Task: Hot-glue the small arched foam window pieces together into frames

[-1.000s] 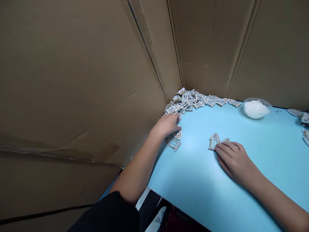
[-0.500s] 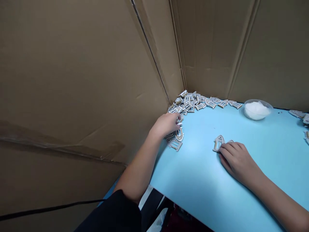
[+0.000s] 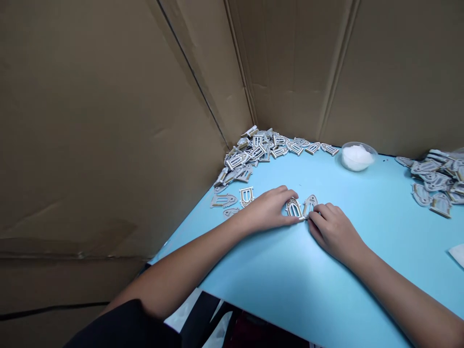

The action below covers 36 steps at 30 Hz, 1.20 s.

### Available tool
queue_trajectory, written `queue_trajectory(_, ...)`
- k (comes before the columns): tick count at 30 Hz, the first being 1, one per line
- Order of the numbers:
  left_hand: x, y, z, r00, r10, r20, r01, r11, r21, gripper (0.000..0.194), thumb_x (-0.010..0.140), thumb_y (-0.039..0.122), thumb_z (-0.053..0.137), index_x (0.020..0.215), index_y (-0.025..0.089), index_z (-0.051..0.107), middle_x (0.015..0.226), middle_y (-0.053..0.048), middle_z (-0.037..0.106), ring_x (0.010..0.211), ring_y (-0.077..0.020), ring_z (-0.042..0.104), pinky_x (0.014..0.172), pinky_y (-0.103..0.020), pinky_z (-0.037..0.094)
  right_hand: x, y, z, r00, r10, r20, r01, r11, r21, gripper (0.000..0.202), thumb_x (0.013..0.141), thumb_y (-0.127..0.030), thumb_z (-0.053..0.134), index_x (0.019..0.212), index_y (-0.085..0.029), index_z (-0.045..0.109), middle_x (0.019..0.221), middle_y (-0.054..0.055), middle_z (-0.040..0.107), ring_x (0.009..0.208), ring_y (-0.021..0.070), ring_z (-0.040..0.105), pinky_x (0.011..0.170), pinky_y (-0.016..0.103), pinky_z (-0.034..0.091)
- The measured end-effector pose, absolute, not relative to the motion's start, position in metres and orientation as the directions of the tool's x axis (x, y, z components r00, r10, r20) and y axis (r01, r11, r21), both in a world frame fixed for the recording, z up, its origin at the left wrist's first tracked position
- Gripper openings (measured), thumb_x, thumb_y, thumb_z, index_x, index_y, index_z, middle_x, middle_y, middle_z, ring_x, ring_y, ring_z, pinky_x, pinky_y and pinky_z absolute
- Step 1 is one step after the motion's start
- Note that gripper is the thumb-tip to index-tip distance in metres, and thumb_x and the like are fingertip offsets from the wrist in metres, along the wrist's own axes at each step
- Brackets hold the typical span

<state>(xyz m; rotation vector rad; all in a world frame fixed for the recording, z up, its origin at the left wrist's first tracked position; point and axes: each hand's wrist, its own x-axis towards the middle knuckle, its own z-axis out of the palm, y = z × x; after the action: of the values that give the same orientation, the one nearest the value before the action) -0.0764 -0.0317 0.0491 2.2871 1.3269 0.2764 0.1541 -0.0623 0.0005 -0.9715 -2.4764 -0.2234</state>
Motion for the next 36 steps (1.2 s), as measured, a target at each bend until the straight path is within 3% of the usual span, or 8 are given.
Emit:
queue_trajectory(3, -0.072, -0.036, 0.043, 0.528, 0.848, -0.037, 0.759, -0.452, 0.468, 0.068, 0.077, 0.047, 0.083, 0.136, 0.021, 0.062, 0.126, -0.011, 0.059, 0.114, -0.0316, 0.062, 0.096, -0.039, 0.05, 0.154, -0.062, 0.0, -0.639, 0.608, 0.471, 0.684, 0.729, -0.014, 0.022, 0.1, -0.015, 0.052, 0.082, -0.016, 0.064, 0.084, 0.008, 0.064, 0.075, 0.0209, 0.049, 0.07, 0.032, 0.034)
queue_trajectory(7, -0.068, -0.035, 0.039, 0.507, 0.861, 0.03, 0.759, -0.463, 0.458, 0.035, 0.081, 0.033, 0.074, 0.114, 0.02, 0.07, 0.109, -0.008, 0.06, 0.095, -0.026, 0.063, 0.088, -0.037, 0.05, 0.154, -0.062, 0.001, -0.639, 0.619, 0.457, 0.691, 0.723, -0.012, 0.021, 0.1, -0.015, 0.052, 0.083, -0.016, 0.064, 0.084, 0.008, 0.063, 0.075, 0.0206, 0.048, 0.069, 0.033, 0.034)
queue_trajectory(14, -0.076, -0.022, 0.049, 0.42, 0.907, 0.042, 0.759, -0.376, 0.531, 0.003, 0.085, 0.02, 0.058, 0.087, 0.02, 0.059, 0.083, 0.0, 0.062, 0.075, -0.0167, 0.06, 0.07, -0.026, 0.045, 0.154, -0.063, 0.001, -0.629, 0.616, 0.474, 0.702, 0.712, 0.005, 0.02, 0.098, -0.013, 0.053, 0.081, -0.017, 0.064, 0.084, 0.008, 0.064, 0.075, 0.0208, 0.048, 0.069, 0.033, 0.033)
queue_trajectory(17, -0.076, -0.021, 0.047, 0.42, 0.907, -0.023, 0.772, -0.344, 0.534, 0.005, 0.086, 0.024, 0.062, 0.084, 0.022, 0.059, 0.074, 0.003, 0.064, 0.07, -0.0163, 0.061, 0.064, -0.025, 0.042, 0.154, -0.063, 0.0, -0.623, 0.621, 0.476, 0.709, 0.705, 0.008, 0.02, 0.098, -0.013, 0.054, 0.081, -0.017, 0.064, 0.085, 0.008, 0.065, 0.076, 0.0209, 0.048, 0.07, 0.033, 0.033)
queue_trajectory(24, -0.065, -0.026, 0.038, 0.344, 0.934, -0.095, 0.856, -0.271, 0.441, 0.021, 0.093, 0.04, 0.063, 0.104, 0.022, 0.064, 0.068, 0.001, 0.066, 0.064, -0.0229, 0.063, 0.057, -0.028, 0.034, 0.154, -0.062, -0.001, -0.582, 0.653, 0.485, 0.744, 0.668, -0.007, 0.02, 0.099, -0.015, 0.055, 0.081, -0.017, 0.064, 0.086, 0.008, 0.066, 0.078, 0.021, 0.049, 0.07, 0.033, 0.032)
queue_trajectory(29, -0.065, -0.028, 0.041, 0.417, 0.907, -0.064, 0.825, -0.348, 0.445, 0.034, 0.094, 0.044, 0.064, 0.12, 0.022, 0.062, 0.077, 0.0, 0.068, 0.071, -0.0233, 0.065, 0.061, -0.029, 0.04, 0.155, -0.062, -0.001, -0.577, 0.667, 0.471, 0.75, 0.661, -0.017, 0.02, 0.1, -0.017, 0.055, 0.082, -0.017, 0.064, 0.09, 0.009, 0.067, 0.082, 0.021, 0.051, 0.071, 0.034, 0.032)
queue_trajectory(33, -0.067, -0.028, 0.039, 0.544, 0.839, 0.003, 0.741, -0.482, 0.468, 0.026, 0.082, 0.032, 0.077, 0.104, 0.025, 0.067, 0.1, -0.001, 0.069, 0.091, -0.0218, 0.067, 0.077, -0.028, 0.047, 0.155, -0.062, -0.002, -0.576, 0.676, 0.459, 0.755, 0.655, -0.017, 0.018, 0.099, -0.017, 0.056, 0.083, -0.018, 0.064, 0.092, 0.009, 0.067, 0.082, 0.0208, 0.051, 0.071, 0.033, 0.032)
queue_trajectory(36, -0.066, -0.026, 0.03, 0.583, 0.811, 0.057, 0.694, -0.533, 0.483, 0.016, 0.085, 0.028, 0.074, 0.099, 0.024, 0.068, 0.102, -0.002, 0.068, 0.095, -0.0212, 0.066, 0.084, -0.029, 0.049, 0.154, -0.061, -0.003, -0.581, 0.68, 0.447, 0.757, 0.654, -0.01, 0.019, 0.1, -0.016, 0.055, 0.084, -0.017, 0.064, 0.092, 0.008, 0.067, 0.082, 0.0206, 0.052, 0.072, 0.033, 0.033)
